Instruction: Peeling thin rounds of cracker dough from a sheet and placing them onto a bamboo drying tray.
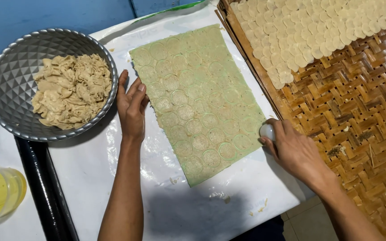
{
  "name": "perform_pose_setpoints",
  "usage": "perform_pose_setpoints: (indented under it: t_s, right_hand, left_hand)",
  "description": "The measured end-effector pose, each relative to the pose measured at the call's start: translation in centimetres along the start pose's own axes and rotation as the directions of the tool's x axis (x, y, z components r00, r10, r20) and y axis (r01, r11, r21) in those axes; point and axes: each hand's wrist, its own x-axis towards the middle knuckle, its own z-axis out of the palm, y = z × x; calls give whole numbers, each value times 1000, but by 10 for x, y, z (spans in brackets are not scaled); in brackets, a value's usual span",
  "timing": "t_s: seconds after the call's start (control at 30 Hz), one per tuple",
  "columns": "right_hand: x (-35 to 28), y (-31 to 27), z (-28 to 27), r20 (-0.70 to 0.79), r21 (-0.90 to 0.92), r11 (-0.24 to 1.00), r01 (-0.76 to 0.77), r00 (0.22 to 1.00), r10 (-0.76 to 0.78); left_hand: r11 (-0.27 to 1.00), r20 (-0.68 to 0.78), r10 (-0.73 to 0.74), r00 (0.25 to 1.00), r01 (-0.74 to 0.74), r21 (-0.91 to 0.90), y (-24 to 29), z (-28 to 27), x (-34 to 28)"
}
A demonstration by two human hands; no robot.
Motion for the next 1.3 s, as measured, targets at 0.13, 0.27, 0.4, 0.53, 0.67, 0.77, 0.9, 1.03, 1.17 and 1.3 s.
perform_pose_setpoints:
  t_s: [0.13, 0.27, 0.4, 0.53, 0.67, 0.77, 0.9, 1.03, 1.17, 1.3]
  right_hand:
    - [4, -1, 7, 22, -17, 1000, 23, 1000, -23]
    - [7, 0, 25, -77, -124, 991, 57, 995, -67]
    - [11, 13, 23, -91, -147, 966, 211, 970, -225]
    - [8, 10, 30, -121, -184, 973, 141, 979, -165]
    - [7, 8, 22, -119, -34, 990, 137, 983, -140]
    - [-2, 13, 31, -155, 114, 986, 124, 982, -105]
    - [-19, 9, 50, -282, 249, 963, 107, 959, -33]
    - [-52, -19, 51, -277, 349, 933, 91, 961, 10]
    - [-85, -37, 46, -311, 428, 901, 65, 947, 80]
    - [-111, -49, 55, -246, 574, 819, 24, 958, 144]
  left_hand:
    - [1000, -8, -11, 1000, 11, -8, 7, 6, -2]
    - [1000, -9, 0, 1000, 0, 1, 6, 4, -4]
    - [1000, 1, 23, 1000, -23, 22, 10, 8, -6]
    - [1000, 5, 25, 1000, -25, -8, 12, 11, -7]
    - [1000, -14, 16, 1000, -16, 3, 6, 6, -3]
    - [1000, -29, -3, 1000, 3, 3, 5, 5, -6]
    - [1000, -52, -18, 998, 19, 5, 1, 2, -2]
    - [999, -40, -23, 999, 24, 36, 17, 8, -7]
    - [996, 26, -86, 996, 86, -28, 33, 9, -8]
    - [949, 141, -101, 985, 138, -283, 32, 4, -11]
